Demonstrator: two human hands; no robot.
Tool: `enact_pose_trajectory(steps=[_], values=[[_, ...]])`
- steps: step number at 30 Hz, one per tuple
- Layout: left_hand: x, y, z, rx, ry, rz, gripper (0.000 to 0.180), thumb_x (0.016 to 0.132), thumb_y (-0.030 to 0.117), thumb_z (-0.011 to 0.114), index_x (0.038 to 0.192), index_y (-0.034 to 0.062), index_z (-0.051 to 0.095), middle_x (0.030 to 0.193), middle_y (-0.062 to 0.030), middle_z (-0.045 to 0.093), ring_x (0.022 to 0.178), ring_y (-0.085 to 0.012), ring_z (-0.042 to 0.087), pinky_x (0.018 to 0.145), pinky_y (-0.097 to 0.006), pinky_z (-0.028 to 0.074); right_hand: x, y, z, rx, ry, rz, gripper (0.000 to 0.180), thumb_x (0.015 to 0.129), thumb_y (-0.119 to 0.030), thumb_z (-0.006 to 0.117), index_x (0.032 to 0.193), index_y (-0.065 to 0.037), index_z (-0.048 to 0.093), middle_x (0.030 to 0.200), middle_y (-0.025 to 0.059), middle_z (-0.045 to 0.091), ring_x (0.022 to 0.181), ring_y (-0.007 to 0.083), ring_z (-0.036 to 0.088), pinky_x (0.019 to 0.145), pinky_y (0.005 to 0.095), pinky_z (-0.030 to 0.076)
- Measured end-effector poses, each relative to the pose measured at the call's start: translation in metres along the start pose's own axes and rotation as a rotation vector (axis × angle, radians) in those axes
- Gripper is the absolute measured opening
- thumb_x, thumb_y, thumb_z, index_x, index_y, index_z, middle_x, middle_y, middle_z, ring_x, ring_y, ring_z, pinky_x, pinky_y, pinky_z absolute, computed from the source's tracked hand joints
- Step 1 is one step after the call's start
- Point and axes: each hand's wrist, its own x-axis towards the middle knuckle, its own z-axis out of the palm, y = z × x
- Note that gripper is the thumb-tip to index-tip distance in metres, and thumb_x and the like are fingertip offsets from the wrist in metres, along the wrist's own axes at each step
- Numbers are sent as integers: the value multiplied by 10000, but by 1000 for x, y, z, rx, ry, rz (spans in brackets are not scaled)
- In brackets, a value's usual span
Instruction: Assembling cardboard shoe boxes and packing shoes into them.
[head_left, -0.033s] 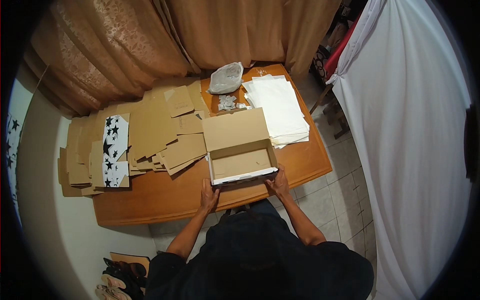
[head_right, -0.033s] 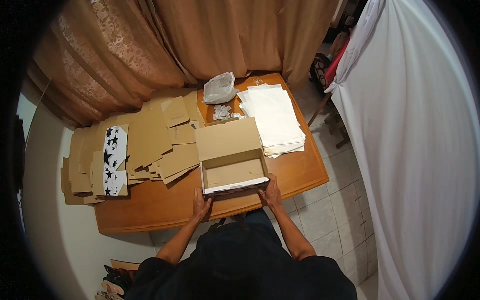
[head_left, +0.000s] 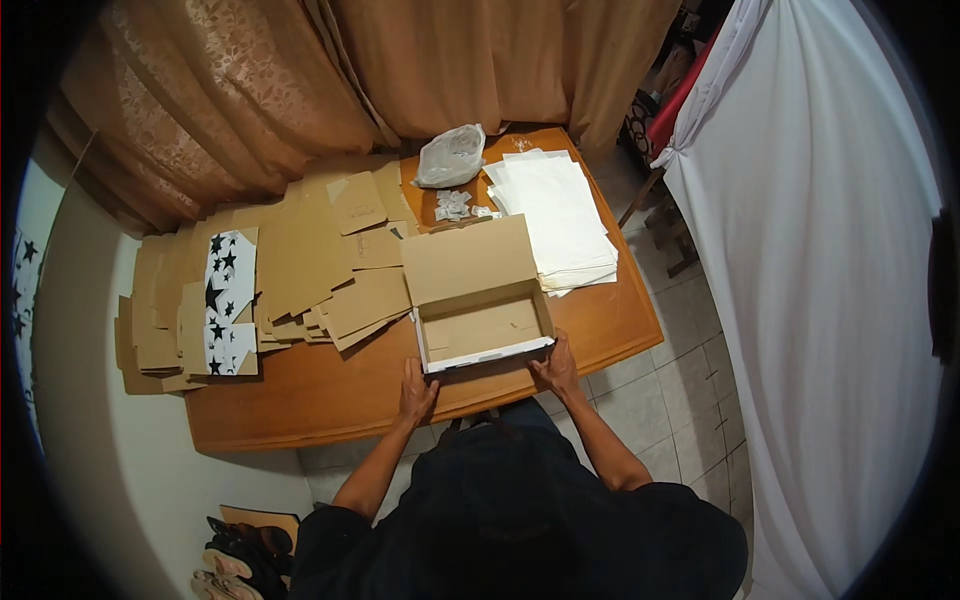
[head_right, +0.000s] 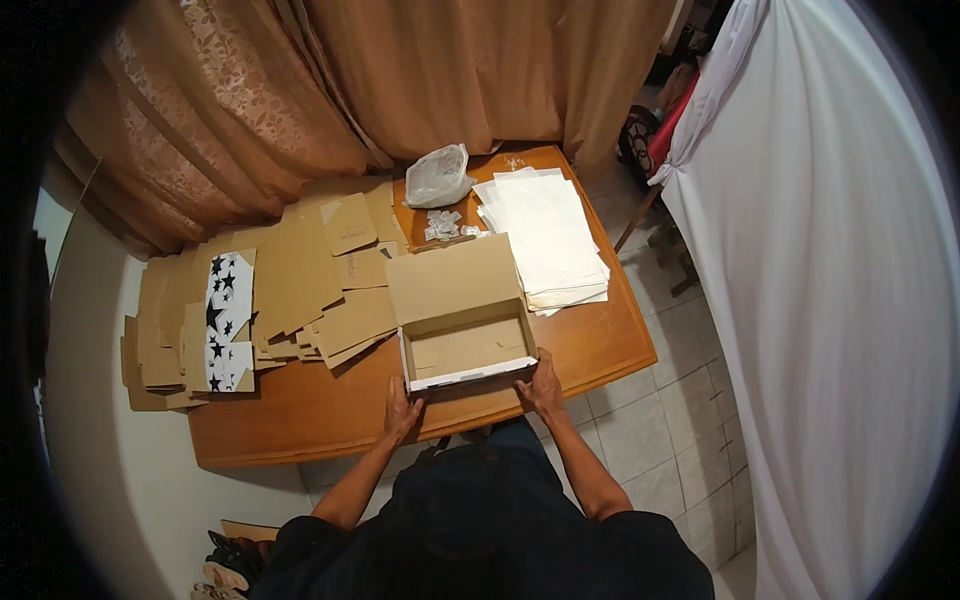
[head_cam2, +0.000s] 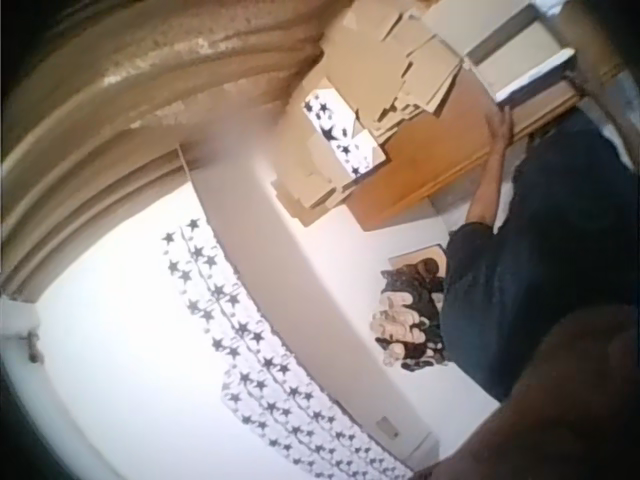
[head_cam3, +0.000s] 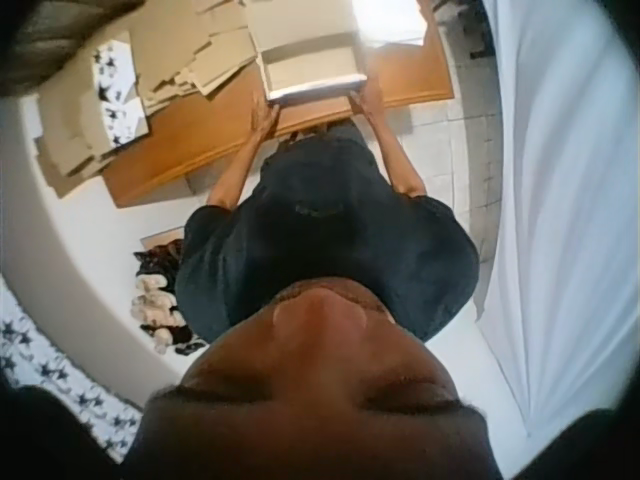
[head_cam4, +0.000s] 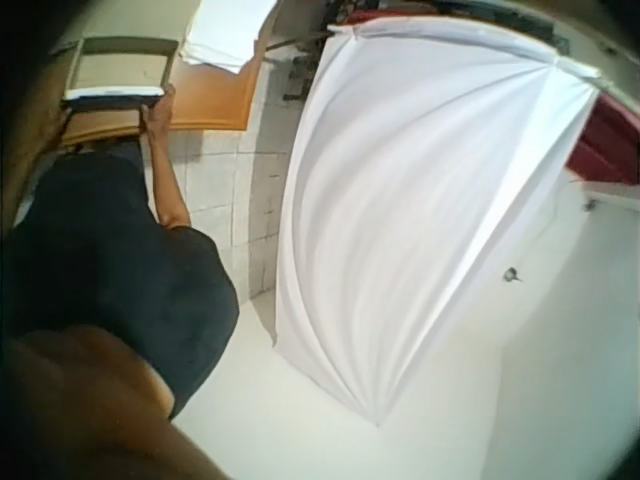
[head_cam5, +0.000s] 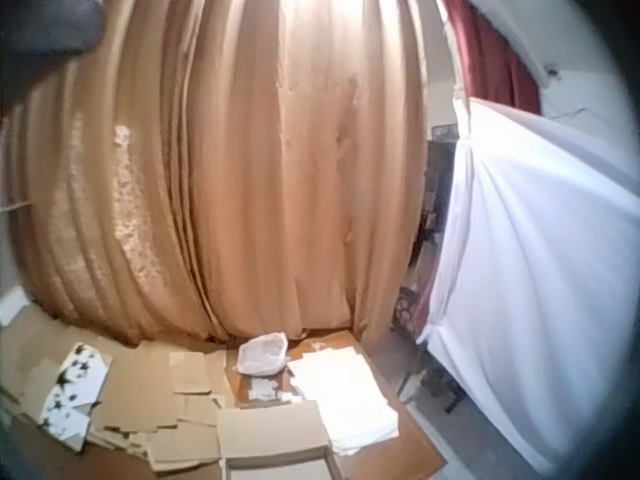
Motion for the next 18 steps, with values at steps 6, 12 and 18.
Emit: enact_pose_trajectory(steps=[6,12,18], values=[[2,62,-16,-202,144,-159,806,853,200,818,1454,-25,331,1341,-283,486,1299,-402,492,1037,-490,495,-5,-47,-25,137,93,-227,1105,761,-268,895,1560,-1,179,1418,342,449,1338,425,474,1047,465,455],[8,57,-19,-283,136,-224,634,955,139,694,1492,-9,391,1509,-277,425,1328,-421,516,1073,-479,479,9,-54,-27,42,1,-230,826,912,-266,749,1537,28,295,1485,270,433,1372,398,452,1125,427,390],[2,39,-14,43,118,-100,532,971,207,676,1429,-11,514,1568,-261,359,1326,-432,517,1023,-436,493,14,-63,-18,9,-18,-190,655,954,-259,688,1483,4,407,1432,235,479,1306,410,502,1069,427,449]])
